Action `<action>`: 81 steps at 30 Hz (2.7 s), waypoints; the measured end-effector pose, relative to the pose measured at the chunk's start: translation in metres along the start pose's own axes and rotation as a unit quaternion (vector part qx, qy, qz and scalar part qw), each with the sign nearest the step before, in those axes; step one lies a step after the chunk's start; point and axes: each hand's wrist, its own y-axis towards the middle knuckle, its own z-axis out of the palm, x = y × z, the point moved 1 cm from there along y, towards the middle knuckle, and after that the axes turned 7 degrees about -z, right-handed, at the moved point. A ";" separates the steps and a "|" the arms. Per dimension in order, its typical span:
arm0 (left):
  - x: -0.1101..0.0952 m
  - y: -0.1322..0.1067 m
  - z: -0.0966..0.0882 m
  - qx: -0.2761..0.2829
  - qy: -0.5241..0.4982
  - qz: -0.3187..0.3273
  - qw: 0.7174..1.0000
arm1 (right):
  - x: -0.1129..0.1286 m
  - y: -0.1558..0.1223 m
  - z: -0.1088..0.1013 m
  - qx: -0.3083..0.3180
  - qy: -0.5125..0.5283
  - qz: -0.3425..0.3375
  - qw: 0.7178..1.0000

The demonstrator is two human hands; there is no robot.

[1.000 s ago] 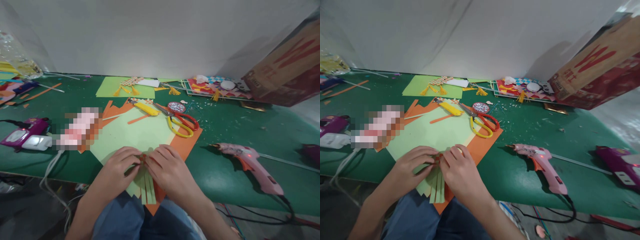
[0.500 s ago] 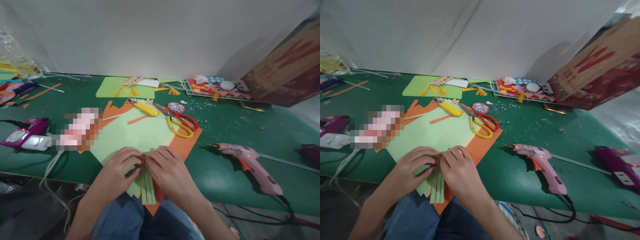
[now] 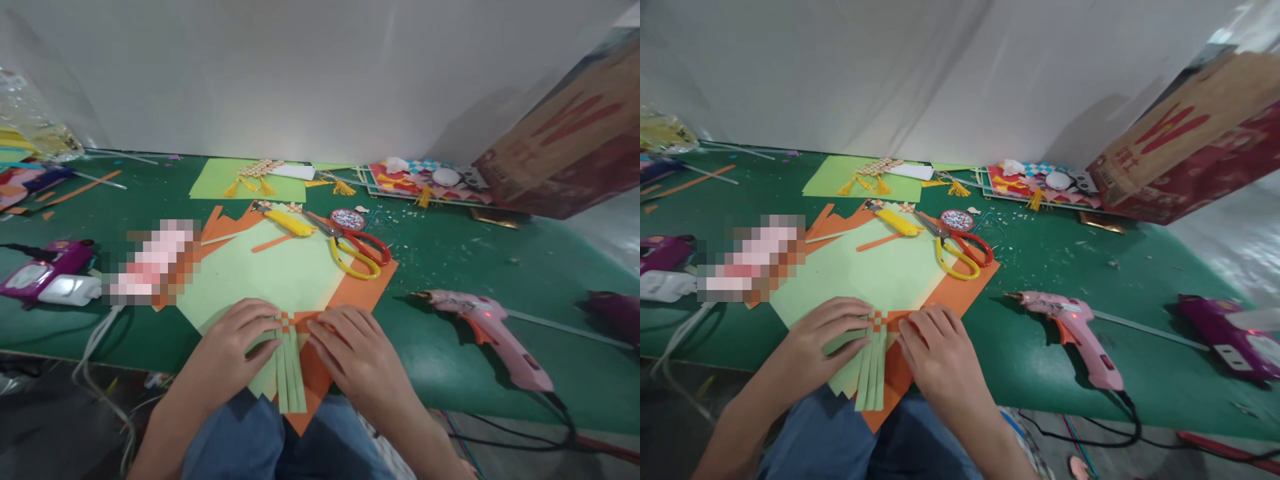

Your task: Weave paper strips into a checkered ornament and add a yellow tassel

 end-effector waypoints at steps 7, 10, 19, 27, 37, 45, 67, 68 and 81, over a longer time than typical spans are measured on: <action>-0.001 0.000 -0.001 -0.013 0.013 0.021 1.000 | 0.002 0.002 0.001 -0.023 -0.007 0.004 1.000; -0.004 0.001 -0.002 -0.012 0.025 0.038 0.999 | 0.002 0.001 0.002 -0.023 -0.002 0.011 1.000; -0.018 0.005 0.002 -0.018 0.110 0.066 0.992 | 0.001 0.000 0.003 -0.022 0.003 0.030 0.999; -0.016 0.008 0.002 -0.025 0.093 0.066 0.993 | 0.000 0.000 0.000 -0.043 0.036 0.028 0.998; -0.015 0.009 0.002 -0.022 0.090 0.068 0.993 | 0.011 -0.006 -0.008 0.022 0.164 -0.061 0.984; -0.015 0.009 0.002 -0.024 0.093 0.063 0.993 | 0.010 -0.001 -0.007 0.009 0.212 -0.039 0.976; -0.016 0.010 0.000 -0.041 0.089 0.070 0.993 | 0.001 0.005 -0.010 0.052 0.236 -0.008 0.970; -0.016 0.010 0.001 -0.041 0.089 0.070 0.993 | 0.001 0.004 -0.010 0.073 0.227 -0.024 0.971; -0.015 0.008 0.004 -0.043 0.093 0.058 0.993 | 0.005 -0.001 -0.008 0.119 0.222 -0.031 0.967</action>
